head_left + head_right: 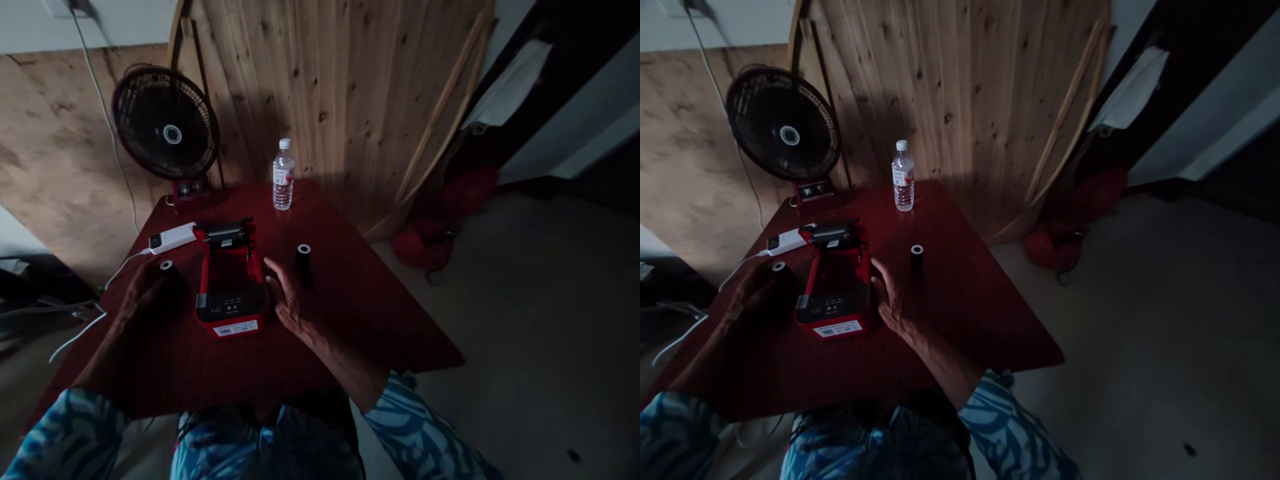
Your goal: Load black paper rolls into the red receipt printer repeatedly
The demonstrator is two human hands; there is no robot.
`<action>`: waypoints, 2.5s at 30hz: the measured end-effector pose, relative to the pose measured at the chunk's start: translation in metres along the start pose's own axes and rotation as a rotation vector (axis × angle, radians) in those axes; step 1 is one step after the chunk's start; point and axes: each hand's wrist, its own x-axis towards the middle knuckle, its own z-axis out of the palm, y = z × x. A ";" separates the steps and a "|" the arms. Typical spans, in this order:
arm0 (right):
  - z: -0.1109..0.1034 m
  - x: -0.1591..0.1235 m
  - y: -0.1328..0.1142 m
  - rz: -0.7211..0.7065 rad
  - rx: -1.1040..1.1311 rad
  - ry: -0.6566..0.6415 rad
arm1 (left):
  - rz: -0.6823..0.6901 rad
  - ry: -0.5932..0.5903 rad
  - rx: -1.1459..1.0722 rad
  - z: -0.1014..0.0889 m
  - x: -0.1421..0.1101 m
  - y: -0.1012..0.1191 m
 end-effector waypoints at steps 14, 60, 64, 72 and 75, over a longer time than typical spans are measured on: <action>-0.067 0.044 0.078 0.312 -0.011 0.053 | 0.023 0.472 -0.064 -0.002 0.003 0.012; -0.038 0.005 -0.034 0.237 0.829 -0.242 | -0.203 -0.682 -0.261 0.053 -0.052 0.178; -0.032 0.010 -0.024 0.338 0.768 -0.084 | -0.216 -0.597 -0.282 0.051 -0.055 0.174; -0.030 0.006 -0.014 0.437 0.723 -0.046 | -0.227 -0.466 -0.528 0.064 -0.068 0.166; -0.031 0.000 -0.016 0.399 0.658 -0.162 | -0.216 -0.370 -0.588 0.074 -0.071 0.169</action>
